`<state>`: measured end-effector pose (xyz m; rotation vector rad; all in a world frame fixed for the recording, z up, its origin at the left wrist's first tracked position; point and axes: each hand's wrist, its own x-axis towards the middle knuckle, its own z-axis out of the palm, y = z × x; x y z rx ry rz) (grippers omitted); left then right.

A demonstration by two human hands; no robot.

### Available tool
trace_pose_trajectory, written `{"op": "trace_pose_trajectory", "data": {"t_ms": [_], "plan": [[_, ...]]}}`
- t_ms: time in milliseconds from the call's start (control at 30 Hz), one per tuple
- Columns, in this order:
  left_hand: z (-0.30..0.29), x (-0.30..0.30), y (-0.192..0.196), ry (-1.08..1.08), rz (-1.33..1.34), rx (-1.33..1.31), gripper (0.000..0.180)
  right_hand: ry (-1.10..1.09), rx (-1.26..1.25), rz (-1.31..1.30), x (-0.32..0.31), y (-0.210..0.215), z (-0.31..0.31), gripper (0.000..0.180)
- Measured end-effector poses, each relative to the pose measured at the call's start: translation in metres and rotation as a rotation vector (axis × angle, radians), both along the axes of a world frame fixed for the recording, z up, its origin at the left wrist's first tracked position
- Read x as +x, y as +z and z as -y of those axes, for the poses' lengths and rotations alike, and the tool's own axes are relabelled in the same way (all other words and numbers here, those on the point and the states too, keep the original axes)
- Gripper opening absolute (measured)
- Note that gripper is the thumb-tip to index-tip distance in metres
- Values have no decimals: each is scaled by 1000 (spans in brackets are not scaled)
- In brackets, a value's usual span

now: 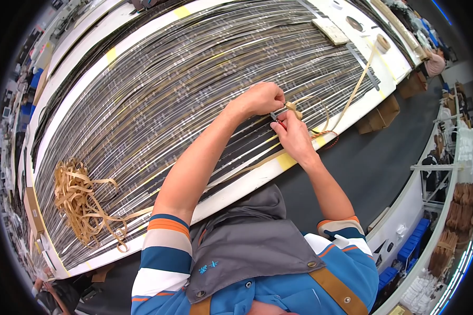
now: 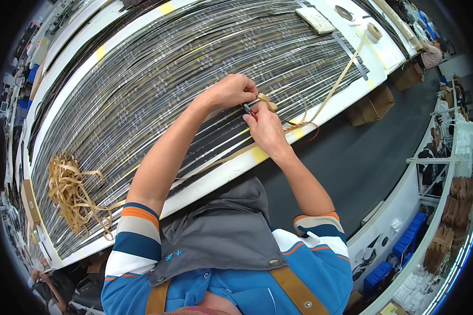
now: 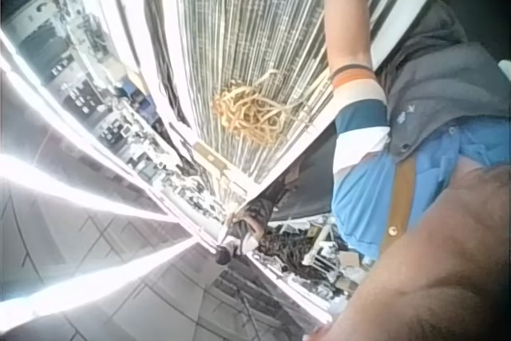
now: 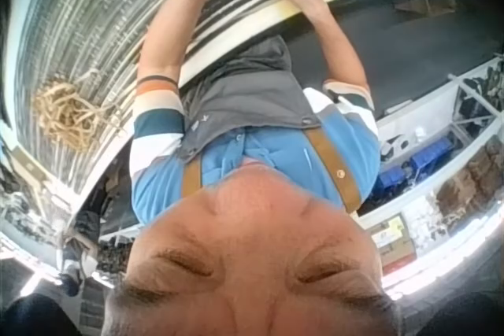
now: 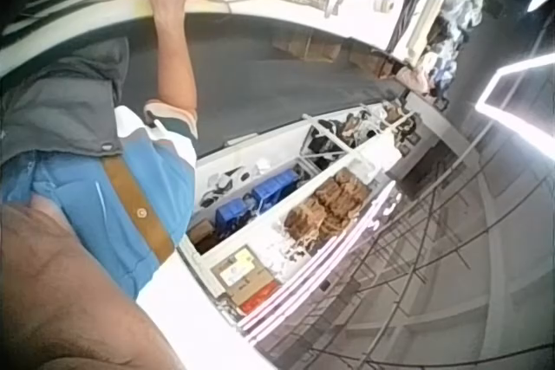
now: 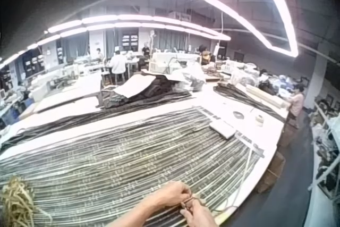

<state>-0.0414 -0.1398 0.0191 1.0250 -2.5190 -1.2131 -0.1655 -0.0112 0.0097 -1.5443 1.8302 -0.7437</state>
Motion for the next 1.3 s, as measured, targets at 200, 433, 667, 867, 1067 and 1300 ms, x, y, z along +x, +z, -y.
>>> {"op": "trace_pose_trajectory", "data": {"t_ms": [200,433,667,867,1067,1300], "plan": [[0,-1,0,3,-27,-2,18,-22,-51,-13,0,-11,0,25],[-2,-2,5,18,-26,16,19,-6,13,-64,-1,-6,-1,30],[1,0,5,19,-32,23,20,-46,8,-66,-3,-5,0,37],[1,3,6,13,-52,22,20,-61,38,37,-6,-2,3,33],[-1,3,6,18,-66,57,21,-57,3,28,-10,-12,4,33],[-2,2,9,17,-40,73,21,-65,-30,20,-9,-13,4,30]]}}
